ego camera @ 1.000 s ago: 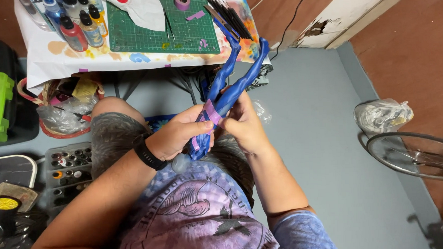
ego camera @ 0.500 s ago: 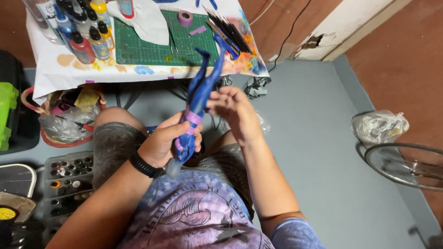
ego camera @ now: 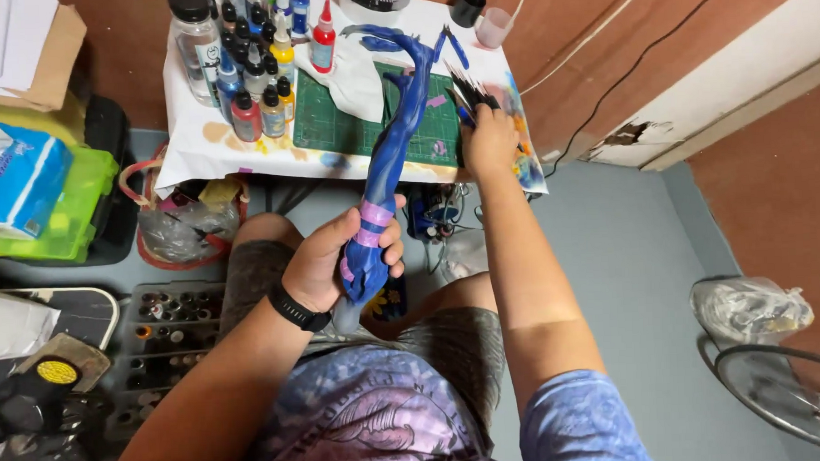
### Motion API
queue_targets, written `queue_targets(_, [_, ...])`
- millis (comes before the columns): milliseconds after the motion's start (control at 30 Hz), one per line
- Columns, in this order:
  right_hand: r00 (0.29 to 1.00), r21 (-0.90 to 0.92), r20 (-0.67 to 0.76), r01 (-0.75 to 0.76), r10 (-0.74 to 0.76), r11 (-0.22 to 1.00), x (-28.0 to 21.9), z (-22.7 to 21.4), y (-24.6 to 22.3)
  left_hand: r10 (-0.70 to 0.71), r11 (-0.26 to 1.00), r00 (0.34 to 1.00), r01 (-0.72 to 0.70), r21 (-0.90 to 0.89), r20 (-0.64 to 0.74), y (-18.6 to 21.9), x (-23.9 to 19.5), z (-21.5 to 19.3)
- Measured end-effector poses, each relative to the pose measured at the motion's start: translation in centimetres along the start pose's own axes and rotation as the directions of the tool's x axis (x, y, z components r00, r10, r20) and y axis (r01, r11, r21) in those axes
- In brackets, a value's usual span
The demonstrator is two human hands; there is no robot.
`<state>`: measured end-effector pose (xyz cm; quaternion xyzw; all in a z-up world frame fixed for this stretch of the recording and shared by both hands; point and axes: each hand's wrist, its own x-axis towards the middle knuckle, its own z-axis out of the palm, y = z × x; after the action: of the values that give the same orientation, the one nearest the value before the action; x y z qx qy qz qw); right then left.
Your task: Applying and trimming masking tape on a figurine for customization or painting preparation
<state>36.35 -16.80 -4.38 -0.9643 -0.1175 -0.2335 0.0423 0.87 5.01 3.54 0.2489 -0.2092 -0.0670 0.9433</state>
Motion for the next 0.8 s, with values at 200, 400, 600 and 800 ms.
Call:
queue_targets(200, [0.989, -0.088, -0.068, 0.128, -0.134, 0.988, 0.7, 1.5, 0.1, -0.028, 0.997, 0.999, 0.030, -0.071, 0.031, -0.7, 0.2, -0.6])
queue_targets(400, [0.955, -0.201, -0.179, 0.200, -0.236, 0.959, 1.3, 4.3, 0.9, -0.035, 0.997, 0.998, 0.039, -0.065, 0.060, -0.9, 0.5, -0.1])
queue_targets(600, [0.993, 0.235, -0.105, 0.074, -0.050, 0.969, -1.0, -4.5, -2.7, -0.009, 1.000, 0.999, 0.009, 0.005, 0.041, -0.8, 0.5, 0.6])
queue_targets(800, [0.863, 0.965, -0.073, -0.065, 0.500, 0.252, -4.5, -8.7, -0.1, -0.081, 0.992, 0.985, 0.094, 0.080, -0.152, -1.9, 0.2, -3.1])
